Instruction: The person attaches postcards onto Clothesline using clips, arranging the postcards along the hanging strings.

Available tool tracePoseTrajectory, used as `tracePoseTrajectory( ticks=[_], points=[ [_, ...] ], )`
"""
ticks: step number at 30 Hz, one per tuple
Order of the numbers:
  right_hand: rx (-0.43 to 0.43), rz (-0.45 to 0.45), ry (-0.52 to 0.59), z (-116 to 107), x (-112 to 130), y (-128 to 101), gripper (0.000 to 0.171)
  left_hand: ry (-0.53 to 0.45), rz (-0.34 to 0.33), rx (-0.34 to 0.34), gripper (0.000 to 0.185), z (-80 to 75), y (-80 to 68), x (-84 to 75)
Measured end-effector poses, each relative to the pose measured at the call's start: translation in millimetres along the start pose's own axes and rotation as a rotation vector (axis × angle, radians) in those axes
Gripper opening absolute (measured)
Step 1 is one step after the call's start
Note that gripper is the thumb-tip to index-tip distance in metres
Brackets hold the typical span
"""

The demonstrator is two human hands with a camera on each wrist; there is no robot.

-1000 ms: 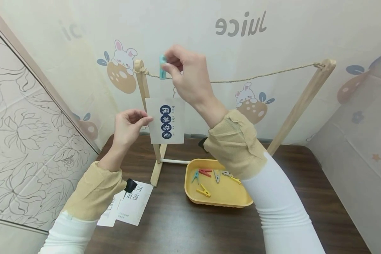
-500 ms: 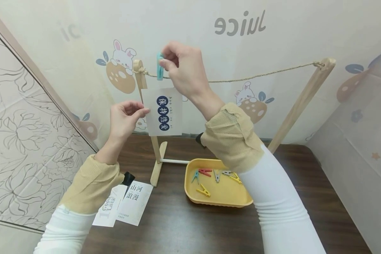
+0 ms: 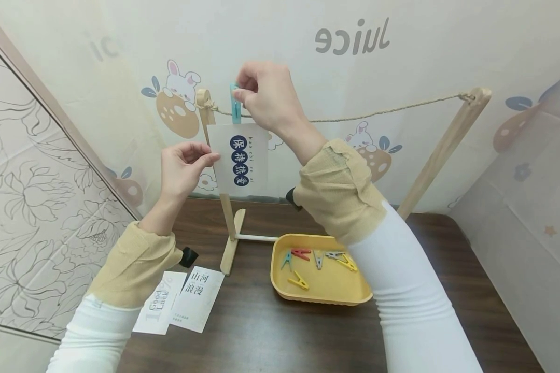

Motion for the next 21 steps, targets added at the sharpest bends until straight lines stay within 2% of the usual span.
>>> tracePoseTrajectory(
  ticks=[8, 15, 18, 21],
  points=[
    [0.057, 0.028, -0.019, 0, 1, 4, 0.01, -0.014, 0.005, 0.0, 0.015, 0.2, 4.7, 1.5],
    [0.076, 0.012, -0.048, 2, 1, 5, 0.01, -0.011, 0.014, -0.004, 0.016, 1.1, 8.2, -0.1],
    [0.082, 0.011, -0.055, 3, 1, 5, 0.01, -0.019, 0.008, -0.007, 0.015, 1.7, 8.7, -3.1],
    [0.091, 0.014, -0.054, 4, 1, 5, 0.01, -0.023, -0.001, -0.012, 0.013, 2.6, 6.4, -12.8]
  ],
)
Point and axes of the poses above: each hand's wrist, its own y-axis towards the middle knuckle, its own z-axis out of the palm, x = y × z, the point moved 1 cm from there along y, towards the middle knuckle, and after that the axes turned 6 degrees about -y, right-handed, at the moved point
